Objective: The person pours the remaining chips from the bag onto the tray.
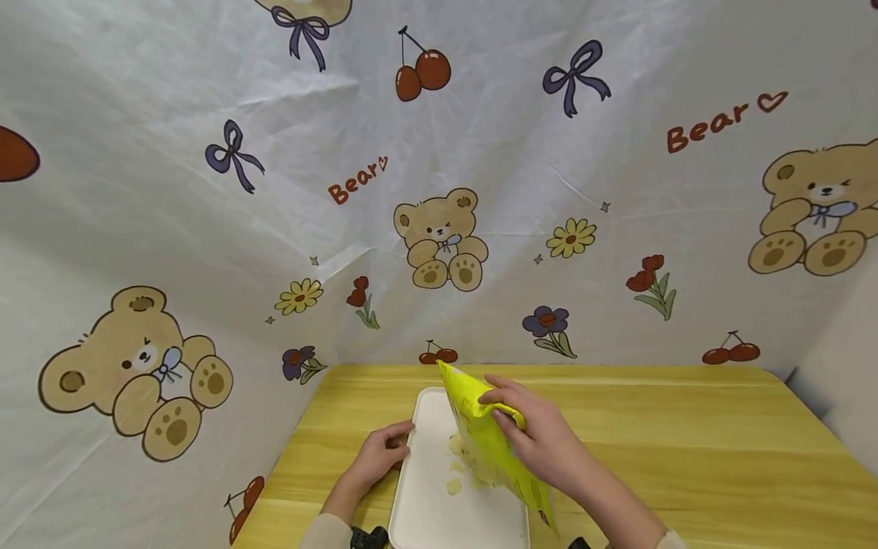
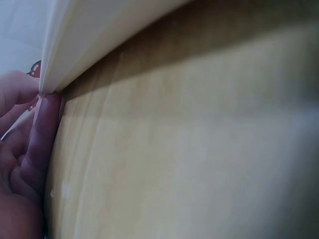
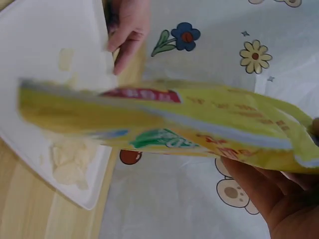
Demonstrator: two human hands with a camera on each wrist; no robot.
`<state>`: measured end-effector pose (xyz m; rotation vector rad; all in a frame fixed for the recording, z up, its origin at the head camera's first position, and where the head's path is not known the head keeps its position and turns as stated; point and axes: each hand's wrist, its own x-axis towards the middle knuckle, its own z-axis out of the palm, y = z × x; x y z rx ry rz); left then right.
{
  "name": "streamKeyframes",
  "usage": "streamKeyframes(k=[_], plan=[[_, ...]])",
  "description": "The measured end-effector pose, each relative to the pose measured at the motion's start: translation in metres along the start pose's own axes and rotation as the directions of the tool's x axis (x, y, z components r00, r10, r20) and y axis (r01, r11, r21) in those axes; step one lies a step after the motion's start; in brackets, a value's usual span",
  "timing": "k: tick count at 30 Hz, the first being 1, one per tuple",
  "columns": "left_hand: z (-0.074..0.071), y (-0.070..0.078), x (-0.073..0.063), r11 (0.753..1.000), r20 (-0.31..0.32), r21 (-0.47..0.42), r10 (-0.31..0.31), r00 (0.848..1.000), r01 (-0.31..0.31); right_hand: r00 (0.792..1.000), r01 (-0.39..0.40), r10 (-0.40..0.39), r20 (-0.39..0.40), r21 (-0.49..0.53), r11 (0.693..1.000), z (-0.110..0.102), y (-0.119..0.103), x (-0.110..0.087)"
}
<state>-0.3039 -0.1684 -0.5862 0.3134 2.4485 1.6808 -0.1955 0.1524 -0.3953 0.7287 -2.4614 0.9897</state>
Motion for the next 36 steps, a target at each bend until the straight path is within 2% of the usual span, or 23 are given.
streamKeyframes(k=[4, 9, 18, 31, 36], plan=[[-0.0001, 0.0009, -0.0015, 1.0, -0.001, -0.012, -0.008, 1.0, 0.008, 0.998, -0.054, 0.054, -0.013, 0.022, 0.998, 0.0, 0.0019, 0.0005], [-0.0004, 0.0026, -0.0035, 1.0, -0.008, -0.03, 0.008, 1.0, -0.008, 0.999, -0.04, 0.04, 0.012, 0.016, 0.999, 0.0014, 0.0038, -0.0001], [0.0006, 0.0014, -0.0037, 0.999, -0.001, -0.031, 0.004, 1.0, -0.004, 1.0, -0.01, 0.01, 0.003, 0.007, 1.0, 0.0037, 0.004, -0.0001], [-0.0004, 0.0021, -0.003, 0.999, 0.001, -0.048, 0.002, 1.0, -0.002, 0.997, -0.071, 0.071, 0.016, 0.044, 0.996, 0.0008, 0.0047, 0.0006], [0.0001, 0.0015, -0.0026, 0.999, 0.005, -0.051, -0.003, 1.0, 0.003, 0.997, -0.073, 0.076, -0.027, 0.103, 0.992, -0.0033, 0.003, 0.0024]])
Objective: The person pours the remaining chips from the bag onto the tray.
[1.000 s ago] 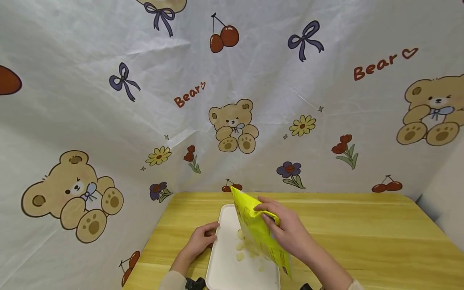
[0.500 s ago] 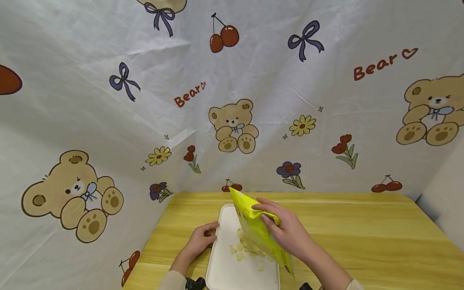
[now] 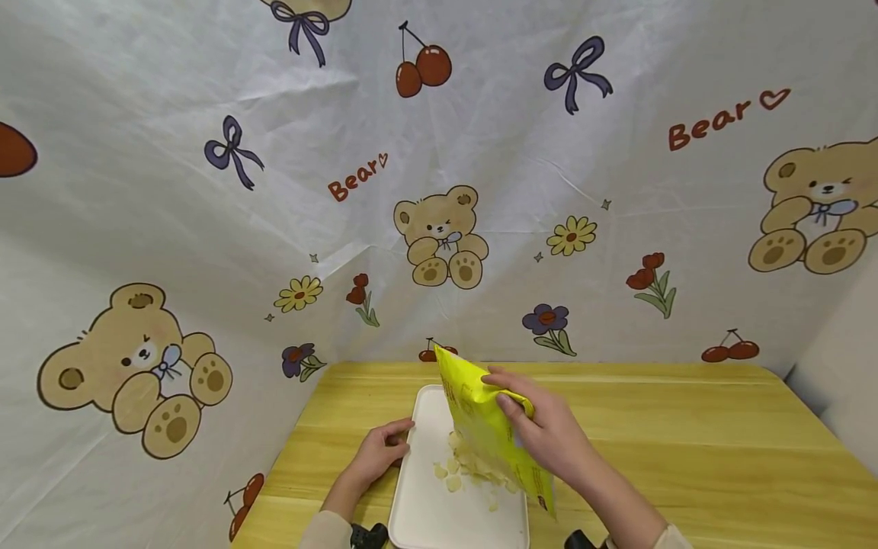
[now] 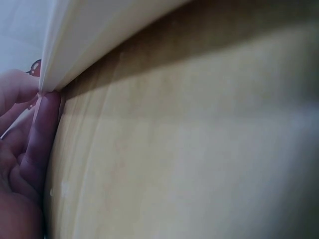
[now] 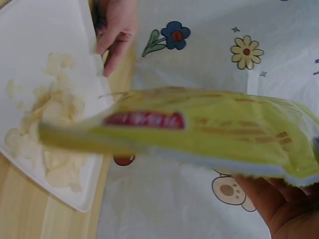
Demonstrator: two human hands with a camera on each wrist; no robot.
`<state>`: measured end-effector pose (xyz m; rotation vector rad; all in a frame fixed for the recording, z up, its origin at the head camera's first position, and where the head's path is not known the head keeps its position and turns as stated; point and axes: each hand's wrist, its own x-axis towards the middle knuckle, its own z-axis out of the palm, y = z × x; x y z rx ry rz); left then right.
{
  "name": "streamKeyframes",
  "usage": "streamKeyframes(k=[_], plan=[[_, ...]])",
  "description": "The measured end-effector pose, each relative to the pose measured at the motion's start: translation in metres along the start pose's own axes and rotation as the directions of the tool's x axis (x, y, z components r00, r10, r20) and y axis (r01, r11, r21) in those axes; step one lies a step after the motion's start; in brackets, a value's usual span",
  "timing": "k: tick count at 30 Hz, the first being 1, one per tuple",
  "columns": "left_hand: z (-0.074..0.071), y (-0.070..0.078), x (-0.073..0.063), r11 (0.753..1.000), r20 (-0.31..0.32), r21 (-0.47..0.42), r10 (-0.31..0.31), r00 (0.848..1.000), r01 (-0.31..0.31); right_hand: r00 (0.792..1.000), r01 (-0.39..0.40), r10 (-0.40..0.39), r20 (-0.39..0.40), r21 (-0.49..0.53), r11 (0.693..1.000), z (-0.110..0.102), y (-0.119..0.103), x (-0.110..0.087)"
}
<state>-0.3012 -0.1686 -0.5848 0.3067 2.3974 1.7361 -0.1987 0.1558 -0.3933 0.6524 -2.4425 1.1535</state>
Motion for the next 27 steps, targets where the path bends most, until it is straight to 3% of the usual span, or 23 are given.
streamKeyframes(k=[3, 6, 13, 27], plan=[[0.0, -0.0007, -0.0006, 1.0, 0.004, 0.005, 0.002, 1.0, -0.002, 0.999, 0.02, -0.019, -0.034, 0.026, 0.999, -0.002, -0.003, 0.0019], [-0.0005, -0.0007, -0.0015, 1.0, -0.002, 0.007, 0.005, 1.0, -0.005, 0.999, 0.048, -0.049, -0.014, -0.023, 0.999, -0.0004, -0.0057, 0.002], [-0.0016, -0.0018, 0.0019, 1.0, -0.008, 0.009, -0.005, 1.0, 0.006, 1.0, -0.006, 0.006, -0.014, -0.04, 0.999, 0.0044, -0.0058, -0.0004], [-0.0011, -0.0027, 0.0021, 1.0, -0.006, 0.025, -0.006, 1.0, 0.006, 1.0, 0.003, -0.003, -0.021, -0.037, 0.999, 0.0048, -0.0045, -0.0019]])
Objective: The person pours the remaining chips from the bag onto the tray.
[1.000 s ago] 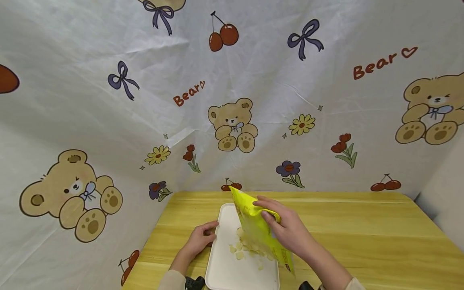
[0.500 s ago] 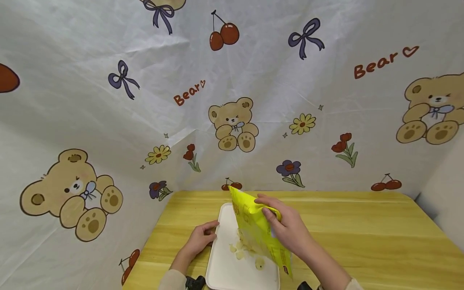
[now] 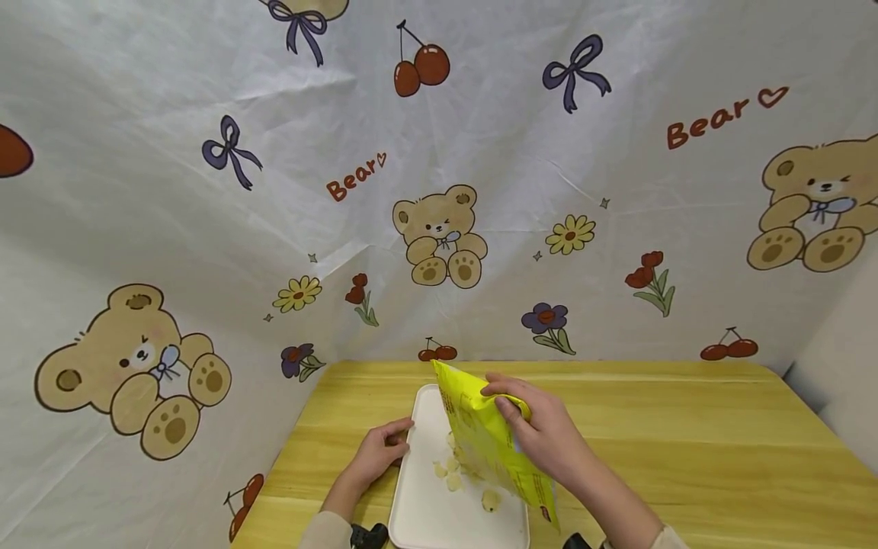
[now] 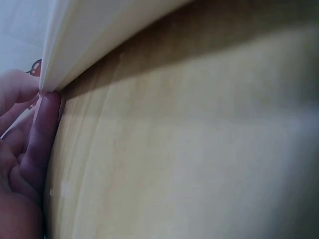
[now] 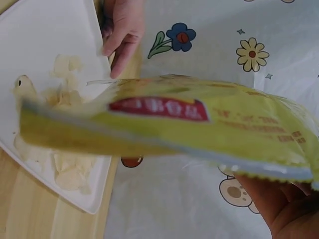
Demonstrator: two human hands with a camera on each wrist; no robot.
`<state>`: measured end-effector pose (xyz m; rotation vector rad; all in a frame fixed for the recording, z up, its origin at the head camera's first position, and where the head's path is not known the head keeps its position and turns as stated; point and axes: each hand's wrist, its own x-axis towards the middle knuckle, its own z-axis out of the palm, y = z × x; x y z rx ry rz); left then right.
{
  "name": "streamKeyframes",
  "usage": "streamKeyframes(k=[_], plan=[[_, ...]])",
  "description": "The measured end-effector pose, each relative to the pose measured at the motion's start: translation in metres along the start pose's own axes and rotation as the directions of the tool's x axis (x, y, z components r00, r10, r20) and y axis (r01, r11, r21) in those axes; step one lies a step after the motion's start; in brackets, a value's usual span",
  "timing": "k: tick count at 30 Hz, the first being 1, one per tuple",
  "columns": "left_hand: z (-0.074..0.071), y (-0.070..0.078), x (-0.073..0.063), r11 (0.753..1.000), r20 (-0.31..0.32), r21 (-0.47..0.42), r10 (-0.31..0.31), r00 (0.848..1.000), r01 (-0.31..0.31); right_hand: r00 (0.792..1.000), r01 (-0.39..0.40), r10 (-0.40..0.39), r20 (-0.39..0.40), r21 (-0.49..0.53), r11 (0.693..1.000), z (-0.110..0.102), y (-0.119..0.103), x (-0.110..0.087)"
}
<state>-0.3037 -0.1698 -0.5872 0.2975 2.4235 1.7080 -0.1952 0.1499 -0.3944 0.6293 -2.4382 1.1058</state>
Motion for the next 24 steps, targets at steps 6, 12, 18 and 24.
streamKeyframes(k=[6, 12, 18, 24], plan=[[0.001, 0.0, 0.0, 1.0, 0.004, 0.009, 0.016, 1.0, -0.016, 1.0, -0.015, 0.015, 0.008, 0.005, 1.0, 0.0, 0.005, -0.003], [0.001, 0.001, -0.001, 1.0, 0.002, -0.004, 0.02, 1.0, -0.02, 1.0, -0.028, 0.028, 0.006, -0.009, 1.0, 0.0, 0.007, -0.004], [0.0, 0.002, -0.003, 1.0, 0.009, -0.021, 0.013, 1.0, -0.013, 0.999, -0.046, 0.046, -0.005, -0.021, 0.999, -0.003, 0.009, -0.006], [0.0, 0.001, -0.003, 1.0, 0.007, -0.031, 0.003, 1.0, -0.003, 0.998, -0.054, 0.053, -0.026, -0.054, 0.997, -0.006, 0.014, -0.007]])
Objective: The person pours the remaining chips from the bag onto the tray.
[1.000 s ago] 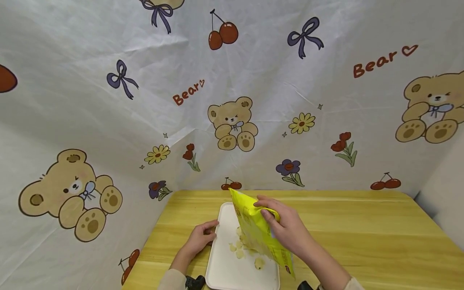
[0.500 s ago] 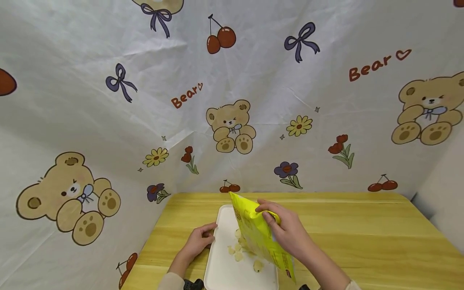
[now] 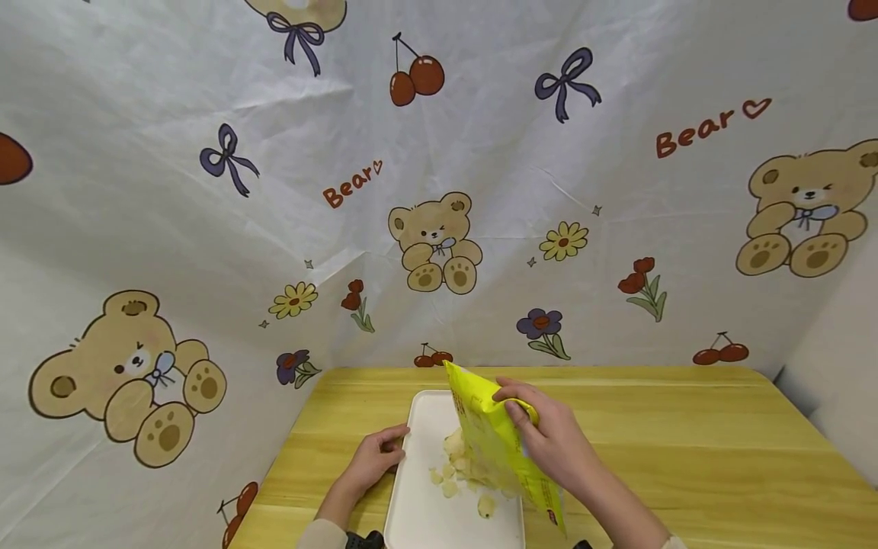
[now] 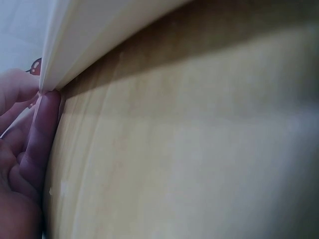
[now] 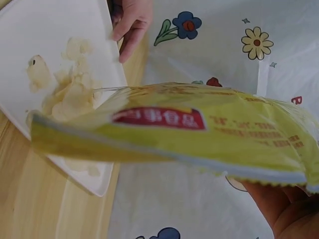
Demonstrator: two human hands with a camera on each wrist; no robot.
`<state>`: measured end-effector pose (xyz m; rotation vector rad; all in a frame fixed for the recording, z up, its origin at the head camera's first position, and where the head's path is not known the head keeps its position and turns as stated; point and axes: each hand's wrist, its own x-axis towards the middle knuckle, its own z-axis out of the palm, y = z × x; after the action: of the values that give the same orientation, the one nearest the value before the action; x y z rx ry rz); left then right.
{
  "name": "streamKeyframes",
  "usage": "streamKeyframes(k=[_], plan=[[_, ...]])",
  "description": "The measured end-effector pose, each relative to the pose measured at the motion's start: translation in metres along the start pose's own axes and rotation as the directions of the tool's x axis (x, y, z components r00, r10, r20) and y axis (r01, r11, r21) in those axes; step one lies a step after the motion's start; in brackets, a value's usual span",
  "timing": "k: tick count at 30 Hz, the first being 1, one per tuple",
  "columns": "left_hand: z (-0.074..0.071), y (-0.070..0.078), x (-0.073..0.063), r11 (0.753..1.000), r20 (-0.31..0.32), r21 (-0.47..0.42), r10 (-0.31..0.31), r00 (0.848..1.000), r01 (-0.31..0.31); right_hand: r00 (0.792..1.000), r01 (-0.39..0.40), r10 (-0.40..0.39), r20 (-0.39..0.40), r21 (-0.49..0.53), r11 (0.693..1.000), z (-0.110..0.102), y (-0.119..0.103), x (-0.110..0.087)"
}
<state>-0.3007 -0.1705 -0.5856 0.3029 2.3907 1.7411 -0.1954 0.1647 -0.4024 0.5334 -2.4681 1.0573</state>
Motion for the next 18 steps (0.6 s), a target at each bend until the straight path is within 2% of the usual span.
streamKeyframes(k=[11, 18], plan=[[0.001, -0.001, -0.001, 1.0, -0.002, 0.015, -0.006, 1.0, 0.006, 0.999, 0.016, -0.017, -0.047, -0.027, 1.0, -0.006, 0.01, -0.005], [0.001, -0.002, 0.001, 1.0, 0.003, -0.018, -0.005, 1.0, 0.005, 0.997, 0.018, -0.017, -0.078, 0.018, 1.0, -0.015, 0.018, -0.009]])
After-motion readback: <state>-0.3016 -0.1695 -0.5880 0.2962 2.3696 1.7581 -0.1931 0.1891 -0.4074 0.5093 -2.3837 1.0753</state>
